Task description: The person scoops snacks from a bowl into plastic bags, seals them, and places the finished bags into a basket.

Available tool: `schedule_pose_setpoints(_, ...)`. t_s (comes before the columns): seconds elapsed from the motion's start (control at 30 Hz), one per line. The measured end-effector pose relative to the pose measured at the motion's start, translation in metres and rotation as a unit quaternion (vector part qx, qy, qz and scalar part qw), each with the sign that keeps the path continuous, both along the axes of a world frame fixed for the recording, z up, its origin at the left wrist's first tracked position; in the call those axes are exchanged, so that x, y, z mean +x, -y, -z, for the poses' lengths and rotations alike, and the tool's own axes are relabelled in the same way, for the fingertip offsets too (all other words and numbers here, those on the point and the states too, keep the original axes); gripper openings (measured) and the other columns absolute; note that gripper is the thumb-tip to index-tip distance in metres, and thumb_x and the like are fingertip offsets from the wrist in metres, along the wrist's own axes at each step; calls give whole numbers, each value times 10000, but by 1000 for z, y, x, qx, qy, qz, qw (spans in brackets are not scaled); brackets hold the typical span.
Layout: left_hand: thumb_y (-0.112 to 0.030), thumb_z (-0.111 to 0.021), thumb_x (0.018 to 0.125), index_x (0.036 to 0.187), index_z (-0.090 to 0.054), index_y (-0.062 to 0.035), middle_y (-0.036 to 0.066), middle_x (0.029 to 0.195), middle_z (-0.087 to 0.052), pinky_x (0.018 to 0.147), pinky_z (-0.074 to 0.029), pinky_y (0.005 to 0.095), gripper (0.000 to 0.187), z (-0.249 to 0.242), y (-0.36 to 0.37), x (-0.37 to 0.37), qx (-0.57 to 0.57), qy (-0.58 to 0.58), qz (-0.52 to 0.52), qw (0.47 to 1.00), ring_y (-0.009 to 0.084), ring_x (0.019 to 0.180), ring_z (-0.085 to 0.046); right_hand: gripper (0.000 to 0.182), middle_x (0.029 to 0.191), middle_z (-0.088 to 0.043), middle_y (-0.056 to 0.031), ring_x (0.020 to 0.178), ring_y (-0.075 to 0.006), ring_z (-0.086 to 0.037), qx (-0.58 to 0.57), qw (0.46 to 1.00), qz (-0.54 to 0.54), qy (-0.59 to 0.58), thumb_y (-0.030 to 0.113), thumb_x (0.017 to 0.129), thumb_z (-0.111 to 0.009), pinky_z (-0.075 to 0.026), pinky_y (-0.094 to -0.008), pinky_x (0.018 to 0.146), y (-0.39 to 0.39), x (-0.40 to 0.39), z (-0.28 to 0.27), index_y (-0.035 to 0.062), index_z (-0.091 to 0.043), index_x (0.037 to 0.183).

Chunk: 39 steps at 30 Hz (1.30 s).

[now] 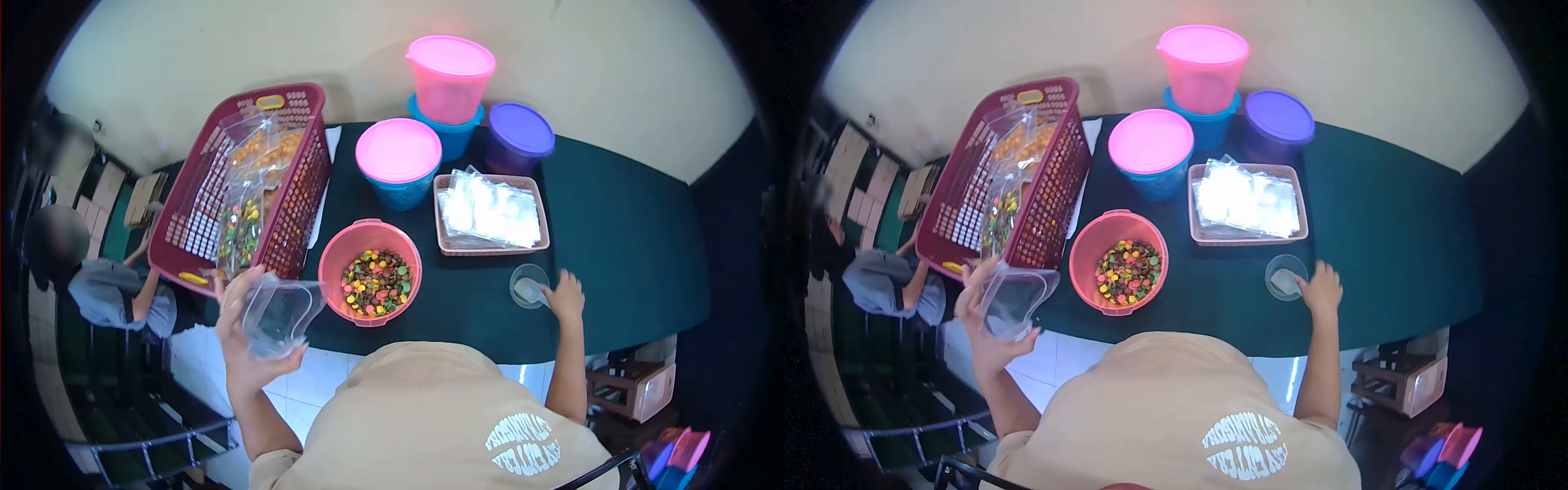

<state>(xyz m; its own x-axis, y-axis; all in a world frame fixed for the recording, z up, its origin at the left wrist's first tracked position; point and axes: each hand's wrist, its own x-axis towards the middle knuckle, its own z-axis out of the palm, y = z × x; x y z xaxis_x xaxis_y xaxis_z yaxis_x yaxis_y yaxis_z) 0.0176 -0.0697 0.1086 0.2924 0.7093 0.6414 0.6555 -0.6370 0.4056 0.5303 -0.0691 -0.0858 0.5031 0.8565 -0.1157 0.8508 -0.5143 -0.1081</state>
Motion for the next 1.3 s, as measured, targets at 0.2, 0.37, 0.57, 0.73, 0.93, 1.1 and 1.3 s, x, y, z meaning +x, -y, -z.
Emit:
schedule_pose_setpoints(0.2, -259, -853, 512, 1346, -349, -164, 129, 1335, -504, 1094, -134, 623, 979, 60, -2, -8, -148, -16, -20, 989, 329, 1227, -488, 543, 1060, -652, -182, 1026, -357, -617, -129, 985, 46, -106, 453, 786, -691, -484, -448, 850, 18, 20, 52, 64, -560, 1142)
schedule_pose_setpoints(0.37, -244, -864, 471, 1368, -372, -83, 154, 1327, -484, 1062, -342, 423, 1035, 76, -6, -7, -335, 24, -46, 941, 363, 1187, -474, 252, 964, -654, -200, 932, -400, -613, -61, 993, -12, -95, 257, 888, -601, -480, -463, 769, 21, 25, 57, 18, -584, 967)
schedule_pose_setpoints(0.57, -268, -870, 470, 1378, -358, -81, 152, 1349, -458, 1063, -337, 451, 1058, 90, -4, -27, -334, 31, -78, 939, 348, 1189, -476, 157, 836, -620, -198, 775, -381, -588, 87, 953, -188, -222, 162, 892, -566, -457, -411, 682, -19, -103, -114, 11, -558, 930)
schedule_pose_setpoints(0.73, -332, -872, 480, 1391, -342, -96, 143, 1385, -436, 1108, -216, 561, 1080, 102, -3, -25, -375, -9, -71, 924, 334, 1266, -443, 100, 846, -672, -153, 721, -322, -655, 22, 874, -482, -64, 159, 843, -577, -498, -452, 608, -65, -231, -125, 69, -621, 849)
schedule_pose_setpoints(0.93, -360, -863, 506, 1406, -329, -132, 146, 1406, -410, 1093, -207, 606, 1071, 116, 0, -26, -387, -20, -60, 920, 342, 1308, -389, 71, 756, -694, -51, 703, -204, -687, -113, 838, -515, 140, 140, 769, -641, -511, -365, 525, -130, -300, -34, 104, -701, 758)
schedule_pose_setpoints(1.1, -400, -847, 517, 1429, -276, -111, 154, 1435, -364, 1115, -154, 595, 1114, 128, -6, -27, -447, -40, -62, 891, 334, 1341, -356, 106, 766, -705, -45, 716, -206, -695, -168, 829, -514, 142, 163, 764, -649, -526, -343, 549, -141, -302, -17, 126, -729, 824)
schedule_pose_setpoints(1.3, -413, -843, 529, 1448, -257, -135, 142, 1461, -331, 1121, -140, 594, 1125, 135, -20, -51, -480, -34, -29, 876, 330, 1365, -318, 228, 784, -692, -108, 740, -297, -679, -165, 856, -491, -7, 285, 830, -580, -525, -426, 607, -118, -310, -21, 86, -690, 850)
